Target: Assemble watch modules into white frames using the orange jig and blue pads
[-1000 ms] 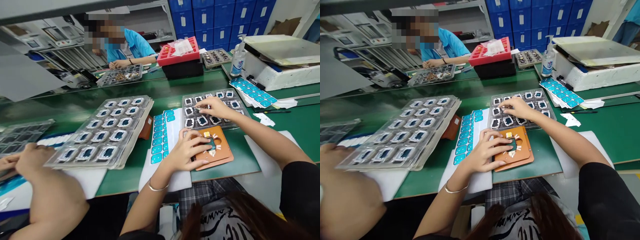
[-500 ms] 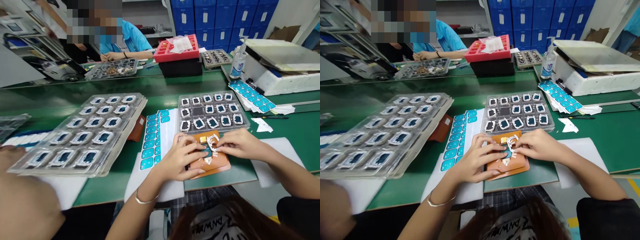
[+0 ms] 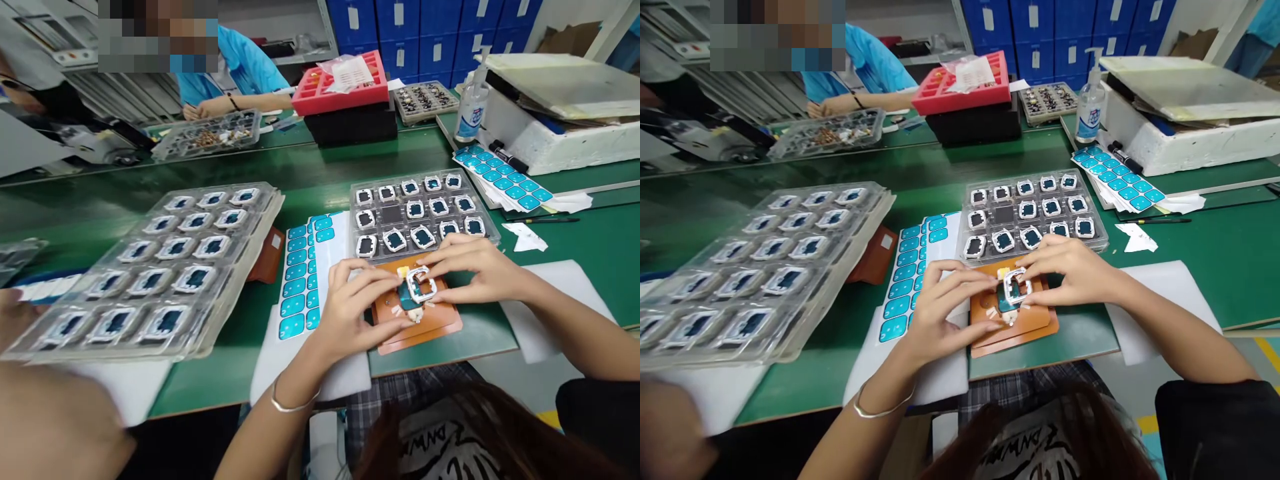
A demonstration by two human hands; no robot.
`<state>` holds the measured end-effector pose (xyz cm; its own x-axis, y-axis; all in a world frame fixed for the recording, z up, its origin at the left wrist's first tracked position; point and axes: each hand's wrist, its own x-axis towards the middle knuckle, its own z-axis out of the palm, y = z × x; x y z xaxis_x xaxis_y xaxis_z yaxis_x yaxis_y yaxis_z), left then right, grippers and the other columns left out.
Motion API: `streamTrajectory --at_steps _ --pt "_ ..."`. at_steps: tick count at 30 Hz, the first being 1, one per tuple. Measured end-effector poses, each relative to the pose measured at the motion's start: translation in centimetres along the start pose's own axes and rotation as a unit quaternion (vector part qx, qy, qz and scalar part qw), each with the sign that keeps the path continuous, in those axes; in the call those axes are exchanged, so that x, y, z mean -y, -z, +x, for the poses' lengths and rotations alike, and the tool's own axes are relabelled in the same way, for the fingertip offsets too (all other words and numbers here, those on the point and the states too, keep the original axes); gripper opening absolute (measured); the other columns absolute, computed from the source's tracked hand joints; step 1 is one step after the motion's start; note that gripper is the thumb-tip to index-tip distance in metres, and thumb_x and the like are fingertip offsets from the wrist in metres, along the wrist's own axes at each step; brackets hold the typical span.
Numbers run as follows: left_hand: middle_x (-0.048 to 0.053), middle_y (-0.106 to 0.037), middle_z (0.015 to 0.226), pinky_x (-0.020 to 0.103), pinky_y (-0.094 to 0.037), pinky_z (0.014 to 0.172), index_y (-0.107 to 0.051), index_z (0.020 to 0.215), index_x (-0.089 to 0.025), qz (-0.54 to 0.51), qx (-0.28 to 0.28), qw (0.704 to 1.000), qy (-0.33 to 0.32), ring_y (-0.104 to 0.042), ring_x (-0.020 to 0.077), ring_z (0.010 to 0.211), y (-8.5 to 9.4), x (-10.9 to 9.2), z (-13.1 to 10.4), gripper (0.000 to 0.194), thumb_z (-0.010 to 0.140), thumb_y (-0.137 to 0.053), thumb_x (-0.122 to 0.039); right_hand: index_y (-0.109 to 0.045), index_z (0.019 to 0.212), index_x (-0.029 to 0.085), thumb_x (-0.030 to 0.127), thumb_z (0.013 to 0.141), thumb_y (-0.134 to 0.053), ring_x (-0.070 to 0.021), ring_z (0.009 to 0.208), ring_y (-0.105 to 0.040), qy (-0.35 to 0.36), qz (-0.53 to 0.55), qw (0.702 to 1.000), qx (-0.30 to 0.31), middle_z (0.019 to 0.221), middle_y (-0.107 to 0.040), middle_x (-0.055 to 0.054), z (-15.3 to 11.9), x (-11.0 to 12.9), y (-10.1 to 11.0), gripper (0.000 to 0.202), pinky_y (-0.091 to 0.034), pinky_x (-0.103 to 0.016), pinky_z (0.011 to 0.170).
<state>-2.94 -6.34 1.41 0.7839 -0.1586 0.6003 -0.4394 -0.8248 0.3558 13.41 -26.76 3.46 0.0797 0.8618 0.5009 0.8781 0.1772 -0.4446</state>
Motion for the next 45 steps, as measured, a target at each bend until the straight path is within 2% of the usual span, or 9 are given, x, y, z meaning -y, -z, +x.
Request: streamTrajectory --at_steps 2,5,19,28,31,34,37,40,45 --pt "0.005 -0.069 0.104 0.043 -0.041 0.087 -0.063 0.115 -0.024 0.004 -0.024 0.999 0.033 -0.049 0.0249 0.099 -0.2 -0.1 0.0 0.049 0.078 -0.073 -0.055 -0.075 0.097 0.023 0.035 0.083 -0.072 -0.0202 0.081 -0.060 0.020 -0.010 0.999 -0.035 0.105 -0.076 -0.006 0.1 0.5 -1.0 0.019 -0.054 -0.039 0.071" --pt "0.007 -0.067 0.109 0.045 -0.040 0.090 -0.062 0.117 -0.022 0.012 -0.005 0.998 0.055 -0.048 0.0261 0.102 -0.5 -0.1 0.0 0.052 0.077 -0.074 -0.054 -0.075 0.095 0.021 0.033 0.083 -0.072 -0.0207 0.080 -0.056 0.041 -0.025 0.997 -0.063 0.105 -0.076 -0.008 0.0 0.9 -2.0 0.017 -0.053 -0.038 0.069" --pt "0.006 -0.065 0.111 0.048 -0.037 0.092 -0.062 0.118 -0.025 0.037 0.013 0.998 0.046 -0.047 0.0280 0.106 -0.4 0.0 -0.2 0.047 0.080 -0.072 -0.050 -0.075 0.095 0.022 0.035 0.085 -0.070 -0.0199 0.079 -0.056 0.030 -0.023 0.998 -0.056 0.106 -0.076 -0.007 0.0 1.1 -2.3 0.017 -0.053 -0.038 0.069" --pt "0.007 -0.063 0.116 0.050 -0.037 0.097 -0.064 0.112 -0.025 -0.004 0.024 0.999 0.045 -0.043 0.0286 0.113 -1.1 0.8 -0.2 0.039 0.082 -0.072 -0.048 -0.073 0.086 0.021 0.036 0.084 -0.070 -0.0215 0.082 -0.055 0.023 -0.038 0.999 -0.010 0.102 -0.075 -0.008 -0.1 0.9 -2.2 0.016 -0.053 -0.036 0.069" --pt "0.006 -0.061 0.116 0.048 -0.037 0.099 -0.060 0.122 -0.029 -0.055 0.000 0.998 0.028 -0.044 0.0258 0.111 -1.3 0.9 -0.1 0.045 0.084 -0.068 -0.052 -0.069 0.096 0.020 0.033 0.084 -0.070 -0.0212 0.082 -0.056 0.018 -0.024 0.999 -0.023 0.099 -0.074 -0.008 -0.1 0.9 -2.3 0.018 -0.053 -0.037 0.071" --pt "0.008 -0.049 0.134 0.053 -0.031 0.106 -0.046 0.141 -0.036 -0.080 0.042 0.996 0.020 -0.037 0.0284 0.120 -1.3 0.8 -0.1 0.067 0.082 -0.058 -0.067 -0.062 0.102 0.020 0.033 0.078 -0.074 -0.0201 0.081 -0.058 -0.029 0.031 0.999 -0.026 0.090 -0.069 -0.006 -0.2 0.7 -2.8 0.030 -0.053 -0.035 0.070" --pt "0.010 -0.031 0.149 0.062 -0.023 0.110 -0.025 0.152 -0.041 -0.070 0.117 0.990 0.040 -0.026 0.0343 0.128 -1.3 0.7 -0.3 0.084 0.079 -0.052 -0.075 -0.054 0.104 0.023 0.037 0.070 -0.081 -0.0202 0.091 -0.065 -0.103 0.158 0.981 -0.044 0.102 -0.064 -0.006 -0.4 0.2 -3.6 0.046 -0.056 -0.035 0.078" --pt "0.010 -0.025 0.151 0.065 -0.022 0.109 -0.013 0.154 -0.043 -0.055 0.133 0.989 0.047 -0.022 0.0363 0.130 -1.4 0.8 -0.4 0.088 0.081 -0.052 -0.074 -0.048 0.109 0.024 0.037 0.069 -0.083 -0.0210 0.101 -0.068 -0.158 0.295 0.942 -0.036 0.112 -0.063 -0.007 -0.4 -0.3 -3.9 0.055 -0.055 -0.036 0.087" --pt "0.009 -0.028 0.148 0.059 -0.023 0.111 -0.033 0.148 -0.043 -0.023 0.095 0.995 -0.030 -0.026 0.0340 0.130 -1.0 0.2 -0.4 0.068 0.086 -0.056 -0.063 -0.049 0.110 0.022 0.028 0.072 -0.081 -0.0162 0.091 -0.069 -0.205 0.436 0.876 0.007 0.107 -0.070 -0.005 -0.1 -0.6 -3.3 0.050 -0.053 -0.033 0.084"
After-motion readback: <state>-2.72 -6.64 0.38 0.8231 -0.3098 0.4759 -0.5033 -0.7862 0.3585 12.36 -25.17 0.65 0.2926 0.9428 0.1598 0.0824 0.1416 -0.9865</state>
